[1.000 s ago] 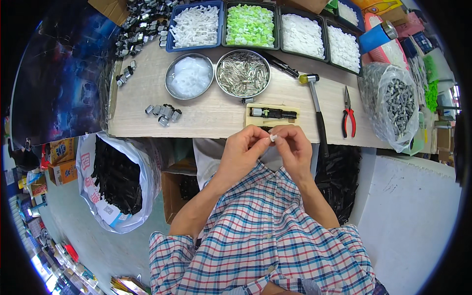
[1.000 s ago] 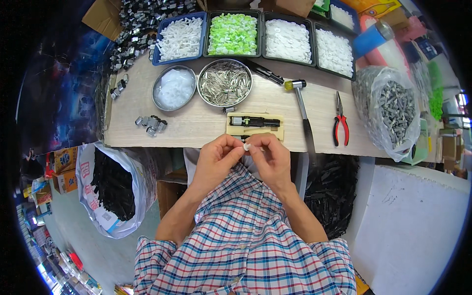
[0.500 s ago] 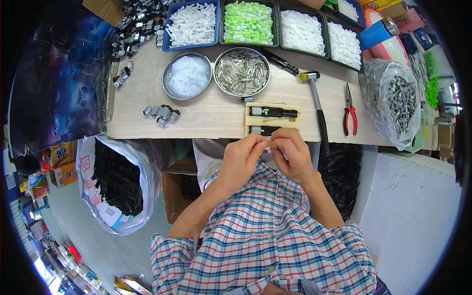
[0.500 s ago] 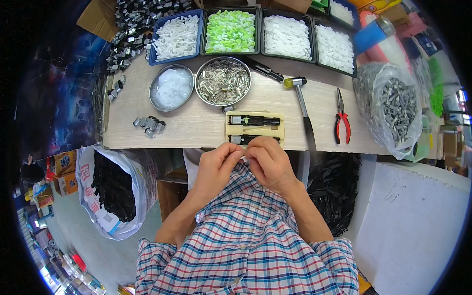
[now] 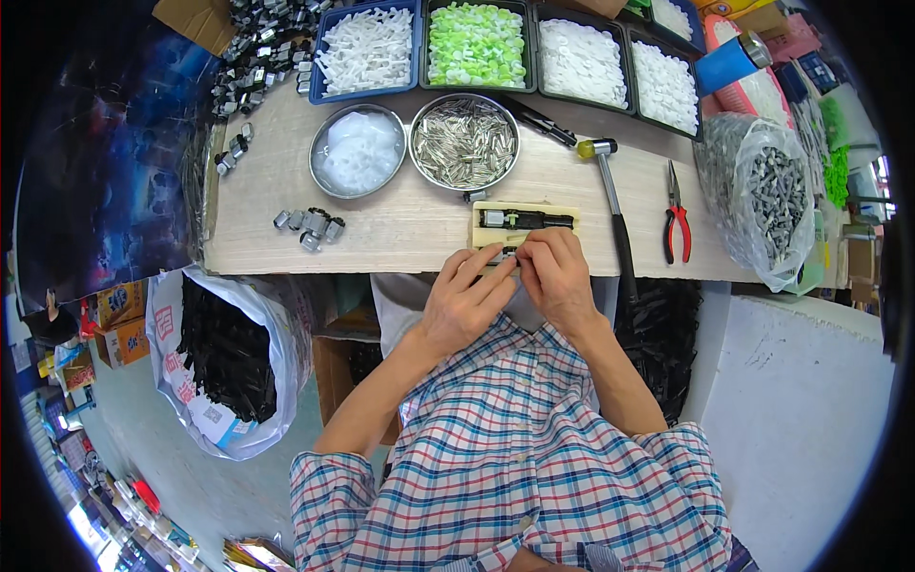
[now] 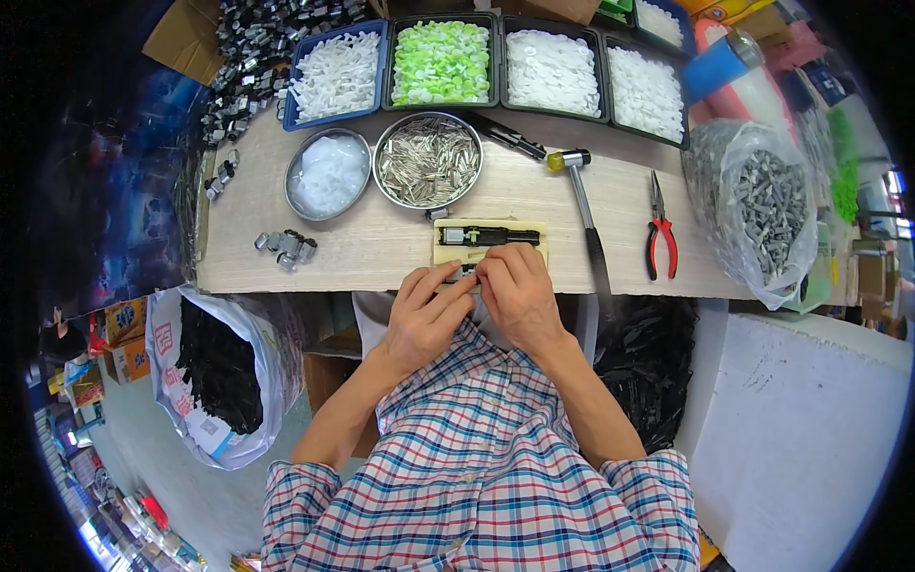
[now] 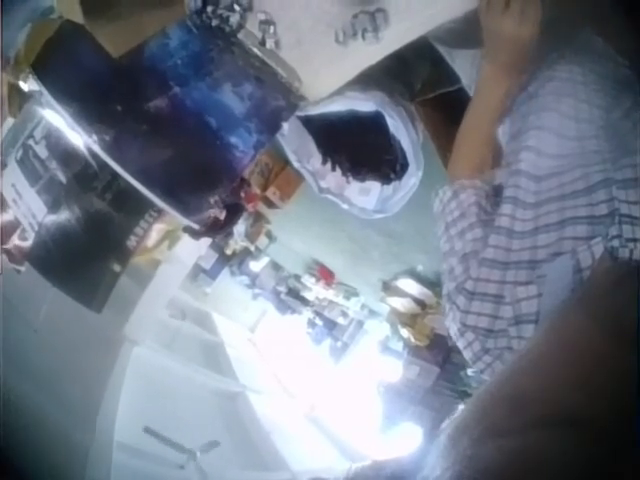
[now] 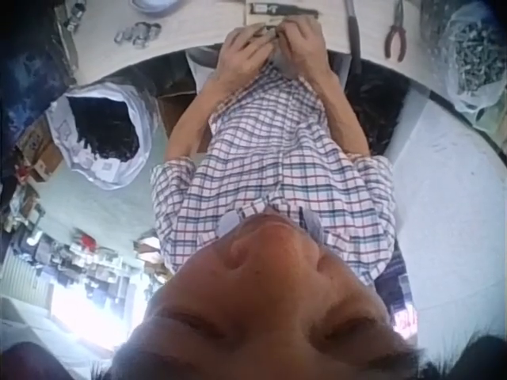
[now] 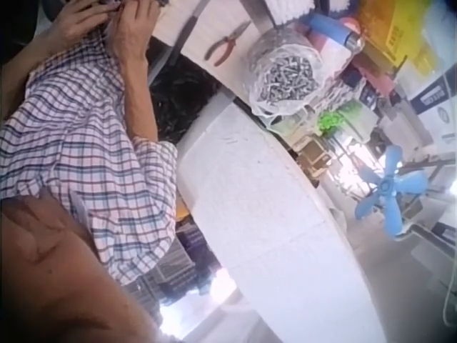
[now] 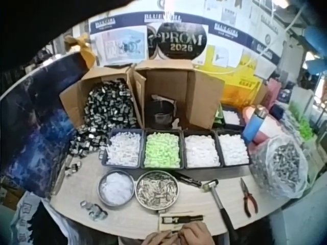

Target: Assembling small plastic and metal components using a jig and tools at a workbench.

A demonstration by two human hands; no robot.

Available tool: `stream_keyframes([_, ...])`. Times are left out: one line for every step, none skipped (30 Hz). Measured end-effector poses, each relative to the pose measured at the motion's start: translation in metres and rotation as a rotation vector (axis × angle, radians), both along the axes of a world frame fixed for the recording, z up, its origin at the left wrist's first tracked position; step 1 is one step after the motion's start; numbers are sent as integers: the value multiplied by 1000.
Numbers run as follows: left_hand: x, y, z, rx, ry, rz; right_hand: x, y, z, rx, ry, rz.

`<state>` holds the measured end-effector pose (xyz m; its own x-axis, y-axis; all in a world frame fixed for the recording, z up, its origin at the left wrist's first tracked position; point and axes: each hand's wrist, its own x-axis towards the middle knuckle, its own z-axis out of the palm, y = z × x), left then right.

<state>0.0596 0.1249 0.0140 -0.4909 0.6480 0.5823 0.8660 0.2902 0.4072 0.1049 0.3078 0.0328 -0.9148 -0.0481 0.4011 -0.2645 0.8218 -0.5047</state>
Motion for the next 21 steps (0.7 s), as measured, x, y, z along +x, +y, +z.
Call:
stream_keyframes([-1,-1,-2,-4,14,-16,0,0,1,2,-5,6])
stream_keyframes([-3,0,-5,3,18,-23,-1,0,3,10,-1,-1])
stream_keyframes([-3,-2,-10,-12,24,-33,-1,-1,6,2,-10,10])
stream_keyframes([-3,-3,-13,-28,29,-43,-3,0,9,-6,-19,22])
stream_keyframes([-3,-3,-15,-21,33,-49,-5,3,12,1,-15,16])
stream_keyframes([-2,-4,-17,-53,51,-46,-7,6,16,-13,-59,59])
stream_keyframes([-1,-4,-19,-86,69,-41,-11,9,19,-28,-104,103])
stream_keyframes([1,-7,-26,-127,77,-45,-19,19,23,-68,-88,140])
stream_keyframes([2,-6,-26,-124,79,-51,-29,30,24,-98,-43,77])
stream_keyframes([3,-4,-26,-130,85,-32,-41,41,25,-128,3,16])
stream_keyframes([5,-4,-26,-140,90,-11,-57,54,28,-126,90,-81])
stream_keyframes([6,-4,-27,-139,92,-15,-76,72,26,-61,154,-171])
stream_keyframes([7,-4,-28,-130,85,-3,-95,90,28,5,179,-232])
stream_keyframes([8,-2,-28,-118,78,4,-111,106,30,76,205,-297])
stream_keyframes([8,-1,-27,-118,82,3,-127,119,29,115,207,-338])
stream_keyframes([9,-1,-28,-118,58,16,-143,128,23,145,200,-372])
stream_keyframes([9,0,-27,-108,39,21,-154,137,20,145,202,-374])
stream_keyframes([10,0,-25,-107,42,20,-163,144,20,236,143,-375])
stream_keyframes([10,1,-24,-110,30,21,-169,149,19,326,84,-376])
stream_keyframes([10,1,-22,-115,17,28,-175,149,19,325,87,-372])
stream_keyframes([10,1,-19,-115,19,32,-180,149,19,351,41,-382])
